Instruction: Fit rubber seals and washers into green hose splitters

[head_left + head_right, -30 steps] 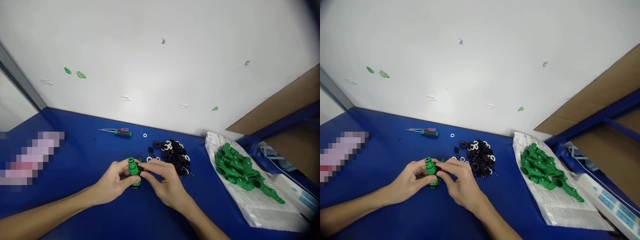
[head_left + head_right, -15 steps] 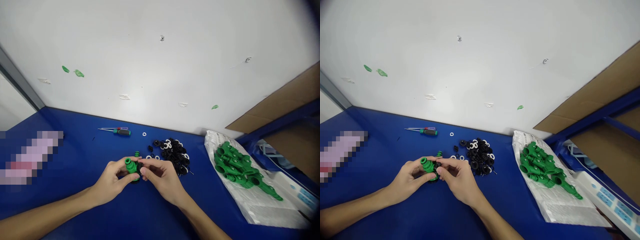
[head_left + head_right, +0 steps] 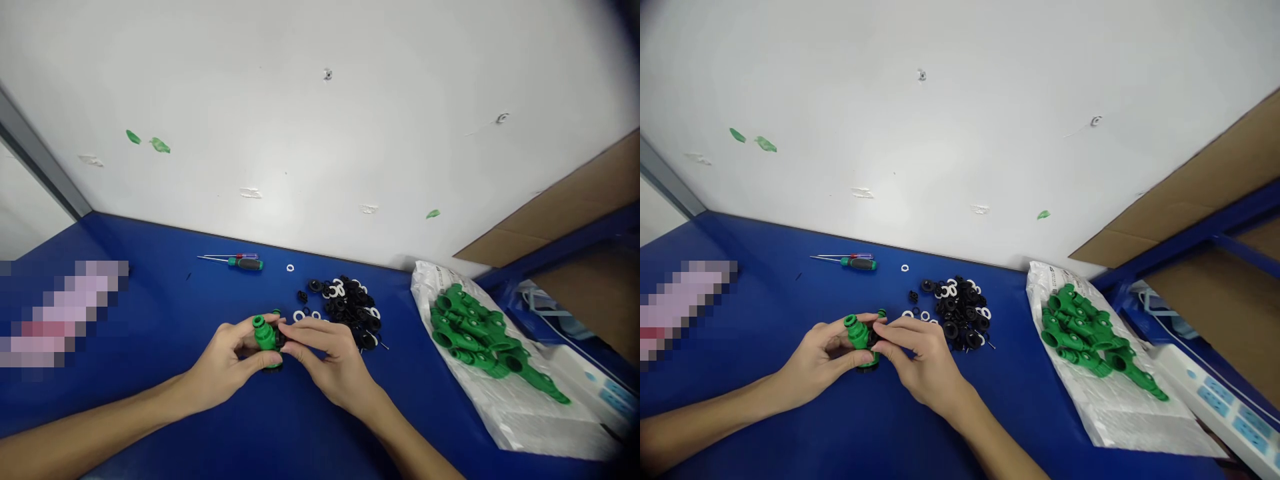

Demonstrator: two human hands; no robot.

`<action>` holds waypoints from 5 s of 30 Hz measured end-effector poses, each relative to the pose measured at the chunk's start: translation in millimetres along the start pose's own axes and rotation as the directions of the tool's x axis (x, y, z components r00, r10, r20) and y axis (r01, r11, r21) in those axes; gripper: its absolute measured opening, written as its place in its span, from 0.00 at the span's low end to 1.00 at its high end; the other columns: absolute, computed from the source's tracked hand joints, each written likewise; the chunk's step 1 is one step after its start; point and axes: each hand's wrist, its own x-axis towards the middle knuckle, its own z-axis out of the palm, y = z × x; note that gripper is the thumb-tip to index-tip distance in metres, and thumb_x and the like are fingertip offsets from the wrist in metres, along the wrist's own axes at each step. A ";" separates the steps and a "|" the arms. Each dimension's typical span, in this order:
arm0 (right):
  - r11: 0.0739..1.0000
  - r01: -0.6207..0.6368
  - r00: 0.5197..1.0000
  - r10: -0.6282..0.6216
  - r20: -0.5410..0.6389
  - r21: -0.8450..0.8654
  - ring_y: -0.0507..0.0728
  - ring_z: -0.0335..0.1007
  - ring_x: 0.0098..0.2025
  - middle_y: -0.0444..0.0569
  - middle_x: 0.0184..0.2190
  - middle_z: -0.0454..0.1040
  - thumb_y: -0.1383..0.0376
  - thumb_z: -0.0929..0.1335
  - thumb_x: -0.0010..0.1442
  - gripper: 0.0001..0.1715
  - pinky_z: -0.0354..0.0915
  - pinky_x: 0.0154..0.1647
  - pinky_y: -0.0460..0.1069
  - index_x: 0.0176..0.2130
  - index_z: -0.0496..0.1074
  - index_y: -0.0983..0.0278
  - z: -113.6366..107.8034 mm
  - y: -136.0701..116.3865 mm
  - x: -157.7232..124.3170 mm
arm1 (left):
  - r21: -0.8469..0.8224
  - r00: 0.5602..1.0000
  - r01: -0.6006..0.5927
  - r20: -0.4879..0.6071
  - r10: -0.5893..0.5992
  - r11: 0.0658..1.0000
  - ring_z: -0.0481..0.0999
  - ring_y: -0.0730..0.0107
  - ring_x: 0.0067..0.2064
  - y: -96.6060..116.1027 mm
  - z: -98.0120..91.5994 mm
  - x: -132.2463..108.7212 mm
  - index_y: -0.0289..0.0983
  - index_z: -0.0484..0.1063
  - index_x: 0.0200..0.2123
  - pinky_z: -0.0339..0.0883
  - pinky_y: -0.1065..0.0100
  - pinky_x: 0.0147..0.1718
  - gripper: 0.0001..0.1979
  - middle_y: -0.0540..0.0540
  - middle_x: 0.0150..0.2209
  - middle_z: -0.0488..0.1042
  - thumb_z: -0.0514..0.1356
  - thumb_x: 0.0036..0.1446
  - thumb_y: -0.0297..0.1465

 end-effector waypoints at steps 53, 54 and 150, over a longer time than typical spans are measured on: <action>0.994 -0.057 0.998 0.053 0.042 0.092 0.54 0.73 0.34 0.50 0.35 0.75 0.65 0.69 0.63 0.09 0.71 0.36 0.49 0.42 0.79 0.63 -5.6 9.3 2.1 | -0.439 0.915 0.350 0.350 -0.201 0.827 0.83 0.59 0.37 10.8 -3.2 1.5 0.38 0.66 0.55 0.76 0.59 0.40 0.32 0.47 0.38 0.77 0.72 0.47 0.35; 0.979 -0.136 0.991 0.134 0.021 0.154 0.54 0.73 0.33 0.49 0.33 0.74 0.63 0.70 0.62 0.09 0.71 0.34 0.49 0.41 0.79 0.63 -3.8 10.9 2.3 | -0.461 0.913 0.361 0.353 -0.206 0.810 0.83 0.58 0.38 9.5 -3.7 1.1 0.41 0.60 0.60 0.75 0.57 0.41 0.40 0.45 0.42 0.77 0.73 0.45 0.33; 0.808 -0.288 0.921 0.381 0.083 -0.514 0.59 0.72 0.36 0.52 0.31 0.75 0.70 0.72 0.55 0.06 0.65 0.41 0.51 0.36 0.78 0.66 -23.0 46.0 45.0 | -0.632 0.972 0.231 0.122 -0.199 0.740 0.77 0.50 0.53 3.3 -9.4 5.8 0.41 0.66 0.39 0.68 0.54 0.52 0.11 0.48 0.44 0.78 0.65 0.56 0.25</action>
